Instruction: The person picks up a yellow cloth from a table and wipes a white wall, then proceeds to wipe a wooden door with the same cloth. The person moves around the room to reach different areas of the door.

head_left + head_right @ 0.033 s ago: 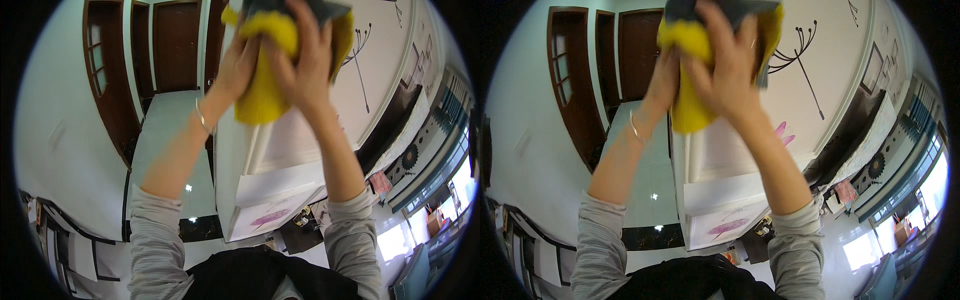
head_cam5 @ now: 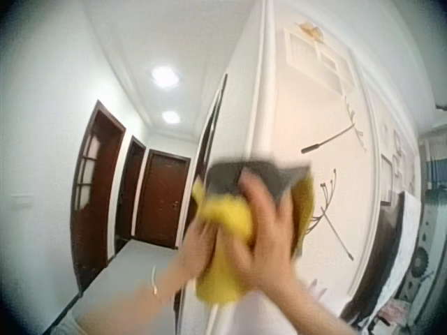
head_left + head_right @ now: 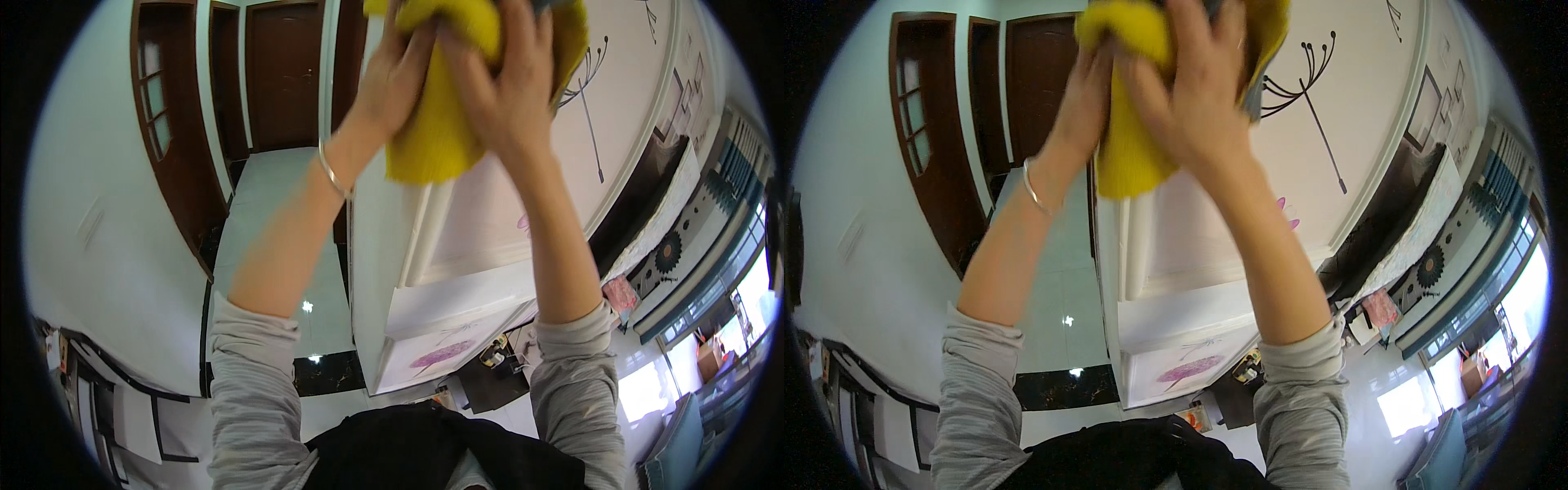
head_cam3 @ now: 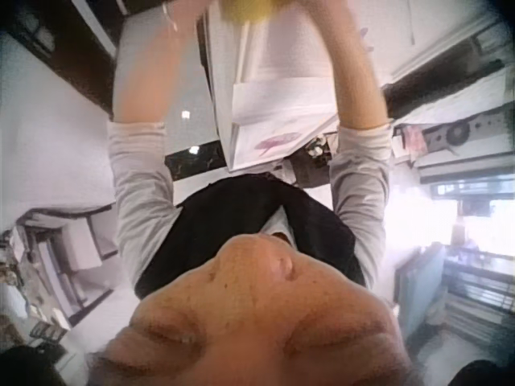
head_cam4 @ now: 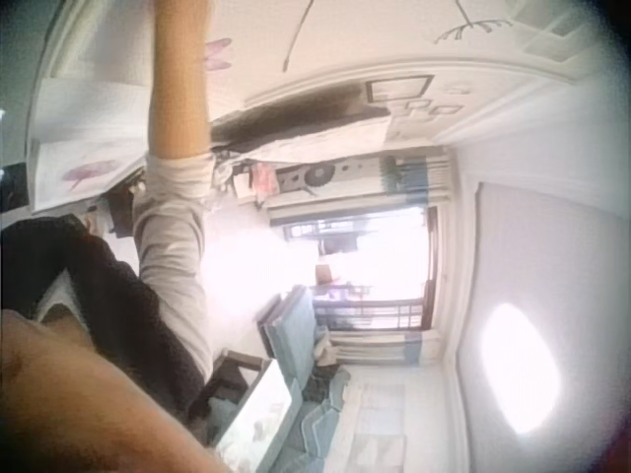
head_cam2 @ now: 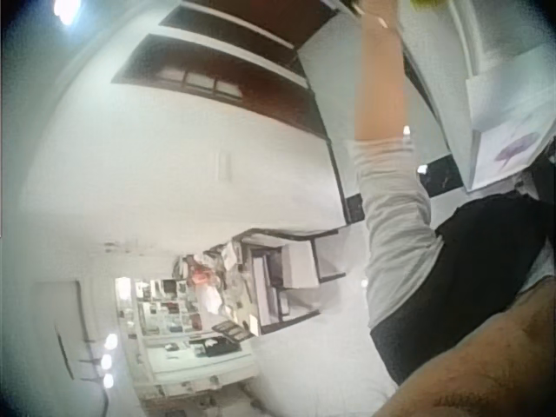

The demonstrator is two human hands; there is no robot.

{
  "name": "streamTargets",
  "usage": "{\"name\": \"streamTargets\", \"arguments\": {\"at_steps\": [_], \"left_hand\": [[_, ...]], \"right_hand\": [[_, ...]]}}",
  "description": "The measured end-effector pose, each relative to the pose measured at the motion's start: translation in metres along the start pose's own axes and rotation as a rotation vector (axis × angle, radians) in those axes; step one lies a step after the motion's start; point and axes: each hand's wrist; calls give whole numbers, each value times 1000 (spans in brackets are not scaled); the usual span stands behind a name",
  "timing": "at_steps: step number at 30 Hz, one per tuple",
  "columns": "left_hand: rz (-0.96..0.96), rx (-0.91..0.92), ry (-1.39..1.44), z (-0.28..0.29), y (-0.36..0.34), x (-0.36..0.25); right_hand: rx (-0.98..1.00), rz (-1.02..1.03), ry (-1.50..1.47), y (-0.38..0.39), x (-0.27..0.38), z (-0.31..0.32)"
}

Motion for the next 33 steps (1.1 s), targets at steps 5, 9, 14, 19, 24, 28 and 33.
{"name": "streamTargets", "arguments": {"at_steps": [5,9,14,19,24,28,33], "left_hand": [[-512,-111,-496,16,-36,50],[-127,14,-126,6,49,78],[308,163,-13,17,202,199],[415,183,-58,25,315,211],[233,-61,-641,22,286,135],[433,-228,-85,11,247,69],[126,-408,-48,-25,244,58]], "right_hand": [[-104,-44,-34,6,-1,-25],[68,-26,29,63,37,-5],[293,-305,45,166,118,0],[516,-418,-16,215,168,10],[479,-362,41,220,174,27],[359,-454,-104,201,167,42],[310,-226,-91,174,147,49]]}}
Point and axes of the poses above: each hand's wrist, its own y-axis away from the middle knuckle, its own z-axis out of the back of the hand, x = y × z, and after that the axes turned 8 degrees about z, right-handed
